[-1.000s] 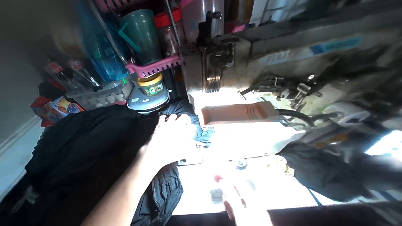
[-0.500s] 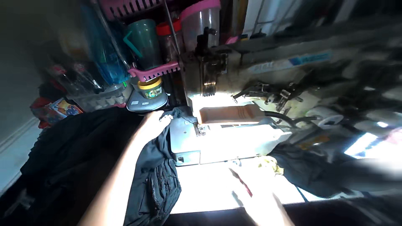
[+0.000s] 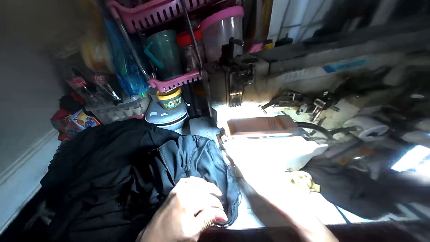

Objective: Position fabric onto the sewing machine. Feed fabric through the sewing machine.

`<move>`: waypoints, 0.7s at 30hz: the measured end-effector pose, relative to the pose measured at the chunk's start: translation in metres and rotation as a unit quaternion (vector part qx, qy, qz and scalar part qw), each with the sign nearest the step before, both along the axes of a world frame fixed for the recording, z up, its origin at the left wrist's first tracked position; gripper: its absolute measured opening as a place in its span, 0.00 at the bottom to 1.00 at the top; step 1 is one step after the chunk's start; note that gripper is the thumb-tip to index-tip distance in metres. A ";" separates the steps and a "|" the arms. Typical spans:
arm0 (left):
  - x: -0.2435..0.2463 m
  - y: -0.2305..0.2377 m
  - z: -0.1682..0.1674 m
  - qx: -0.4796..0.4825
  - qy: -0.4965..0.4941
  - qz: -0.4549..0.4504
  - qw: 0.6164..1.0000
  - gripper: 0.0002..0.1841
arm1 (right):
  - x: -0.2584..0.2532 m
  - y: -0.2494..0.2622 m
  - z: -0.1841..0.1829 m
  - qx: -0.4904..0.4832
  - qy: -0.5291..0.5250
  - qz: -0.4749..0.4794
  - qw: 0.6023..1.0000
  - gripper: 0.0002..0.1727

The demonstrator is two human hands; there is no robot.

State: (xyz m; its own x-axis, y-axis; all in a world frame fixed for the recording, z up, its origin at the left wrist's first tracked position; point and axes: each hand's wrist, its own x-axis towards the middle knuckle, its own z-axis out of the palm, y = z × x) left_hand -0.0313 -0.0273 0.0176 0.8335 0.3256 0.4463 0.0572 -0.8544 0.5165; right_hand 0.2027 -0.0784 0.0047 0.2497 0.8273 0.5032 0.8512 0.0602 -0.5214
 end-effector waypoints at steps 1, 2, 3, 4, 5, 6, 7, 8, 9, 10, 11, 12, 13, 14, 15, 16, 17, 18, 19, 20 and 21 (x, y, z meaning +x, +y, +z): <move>0.003 0.004 0.005 0.013 -0.045 0.054 0.997 0.18 | 0.000 -0.011 -0.002 0.003 0.052 -0.009 0.999 0.17; 0.010 0.009 0.011 0.040 -0.079 0.122 0.989 0.15 | -0.004 -0.021 -0.007 0.003 0.108 -0.023 0.994 0.20; 0.018 0.017 0.016 0.075 -0.084 0.194 0.975 0.13 | -0.011 -0.028 -0.011 -0.009 0.158 -0.028 0.987 0.23; 0.027 0.027 0.020 0.108 -0.056 0.246 0.961 0.13 | -0.020 -0.033 -0.018 -0.019 0.181 -0.030 0.983 0.26; 0.036 0.038 0.021 0.130 0.000 0.276 0.952 0.16 | -0.029 -0.036 -0.025 -0.033 0.174 -0.026 0.984 0.29; 0.045 0.048 0.021 0.139 0.065 0.284 0.946 0.22 | -0.036 -0.038 -0.031 -0.050 0.150 -0.028 0.987 0.28; 0.052 0.059 0.021 0.149 0.109 0.280 0.942 0.23 | -0.040 -0.038 -0.032 -0.066 0.135 -0.037 0.988 0.25; 0.057 0.069 0.020 0.155 0.133 0.278 0.939 0.20 | -0.036 -0.036 -0.031 -0.068 0.144 -0.045 0.986 0.21; 0.056 0.078 0.022 0.154 0.137 0.278 0.938 0.15 | -0.027 -0.034 -0.027 -0.061 0.175 -0.056 0.981 0.18; 0.052 0.085 0.029 0.132 0.126 0.269 0.946 0.12 | -0.015 -0.037 -0.021 -0.062 0.255 -0.053 0.964 0.15; 0.044 0.087 0.039 0.070 0.100 0.251 0.960 0.11 | -0.002 -0.040 -0.013 -0.069 0.364 -0.051 0.927 0.12; 0.034 0.084 0.049 -0.028 0.055 0.228 0.972 0.10 | 0.008 -0.044 -0.003 -0.058 0.476 -0.049 0.876 0.08; 0.027 0.078 0.055 -0.152 -0.016 0.201 0.968 0.10 | 0.014 -0.046 0.003 -0.030 0.552 -0.039 0.832 0.05; 0.023 0.070 0.060 -0.274 -0.083 0.185 0.940 0.12 | 0.018 -0.047 0.008 -0.007 0.591 -0.031 0.806 0.04; 0.020 0.062 0.062 -0.364 -0.139 0.166 0.906 0.17 | 0.020 -0.047 0.011 0.009 0.606 -0.029 0.795 0.04; 0.016 0.059 0.062 -0.416 -0.174 0.120 0.884 0.22 | 0.020 -0.047 0.012 0.020 0.609 -0.034 0.792 0.04; 0.013 0.058 0.062 -0.447 -0.205 0.084 0.866 0.23 | 0.022 -0.047 0.013 0.023 0.609 -0.048 0.791 0.06; 0.010 0.057 0.063 -0.458 -0.231 0.069 0.855 0.23 | 0.023 -0.047 0.013 0.024 0.608 -0.061 0.791 0.06; 0.005 0.056 0.066 -0.445 -0.247 0.074 0.857 0.22 | 0.024 -0.047 0.012 0.025 0.606 -0.067 0.792 0.07; 0.001 0.053 0.069 -0.408 -0.248 0.091 0.874 0.20 | 0.023 -0.048 0.011 0.027 0.604 -0.061 0.794 0.07; -0.002 0.045 0.072 -0.349 -0.229 0.110 0.902 0.18 | 0.021 -0.049 0.011 0.033 0.604 -0.050 0.795 0.07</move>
State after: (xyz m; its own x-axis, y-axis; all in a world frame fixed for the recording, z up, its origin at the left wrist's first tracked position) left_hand -0.0330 0.0174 0.0901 0.4958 0.7952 0.3491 -0.1704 -0.3051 0.9369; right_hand 0.2238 -0.1270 0.0161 0.6456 0.7554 -0.1123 -0.2662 0.0847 -0.9602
